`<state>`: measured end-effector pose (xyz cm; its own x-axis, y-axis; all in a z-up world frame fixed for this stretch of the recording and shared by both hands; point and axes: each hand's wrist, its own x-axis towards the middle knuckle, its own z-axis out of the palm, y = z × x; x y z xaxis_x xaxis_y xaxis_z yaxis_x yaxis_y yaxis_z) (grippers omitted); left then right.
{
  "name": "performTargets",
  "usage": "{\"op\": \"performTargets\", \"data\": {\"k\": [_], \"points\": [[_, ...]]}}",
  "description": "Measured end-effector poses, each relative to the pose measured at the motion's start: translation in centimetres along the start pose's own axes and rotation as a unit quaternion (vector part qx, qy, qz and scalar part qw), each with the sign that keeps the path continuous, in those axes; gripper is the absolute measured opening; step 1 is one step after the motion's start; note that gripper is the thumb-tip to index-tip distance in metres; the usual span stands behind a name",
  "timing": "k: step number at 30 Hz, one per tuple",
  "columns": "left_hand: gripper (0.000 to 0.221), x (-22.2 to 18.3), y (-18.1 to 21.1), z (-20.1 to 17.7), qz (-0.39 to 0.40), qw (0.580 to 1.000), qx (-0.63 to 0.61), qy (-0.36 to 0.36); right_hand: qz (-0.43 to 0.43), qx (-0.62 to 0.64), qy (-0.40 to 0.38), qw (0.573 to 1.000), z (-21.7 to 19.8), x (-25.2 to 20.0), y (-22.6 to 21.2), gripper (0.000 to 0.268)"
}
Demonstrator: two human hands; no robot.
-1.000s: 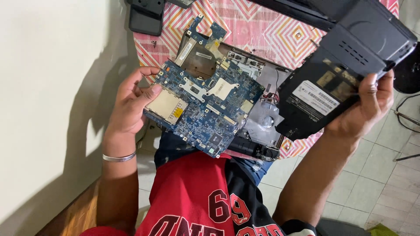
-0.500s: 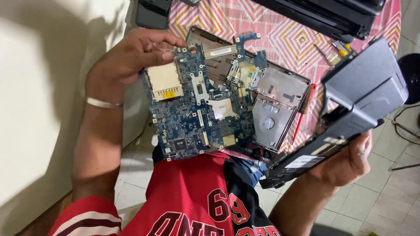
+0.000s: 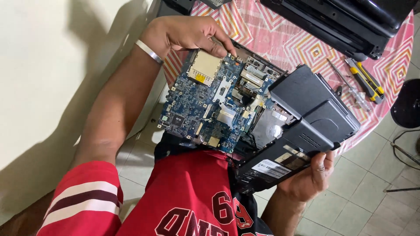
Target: A person is shown handling and aligning a laptop motherboard within its chassis, likely during a repair or assembly process.
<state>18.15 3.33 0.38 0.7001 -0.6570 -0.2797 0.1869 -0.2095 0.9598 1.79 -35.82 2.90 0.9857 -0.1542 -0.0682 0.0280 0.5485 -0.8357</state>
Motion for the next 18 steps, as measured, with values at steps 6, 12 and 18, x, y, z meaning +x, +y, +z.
{"op": "performTargets", "data": {"k": [6, 12, 18], "points": [[0.037, 1.2, 0.0, -0.2, -0.007, 1.000, 0.016, -0.009, 0.010, -0.015, -0.014, 1.000, 0.9, 1.3, 0.7, 0.042], [0.033, 1.4, 0.1, -0.2, -0.059, 0.988, 0.141, 0.036, 0.017, 0.033, -0.026, 0.999, -0.6, 2.6, 1.7, 0.014], [0.022, 1.4, -0.5, 0.5, -0.006, 0.986, 0.138, 0.095, 0.015, 0.015, 0.031, 0.999, -0.7, 3.6, 2.3, 0.012]]}}
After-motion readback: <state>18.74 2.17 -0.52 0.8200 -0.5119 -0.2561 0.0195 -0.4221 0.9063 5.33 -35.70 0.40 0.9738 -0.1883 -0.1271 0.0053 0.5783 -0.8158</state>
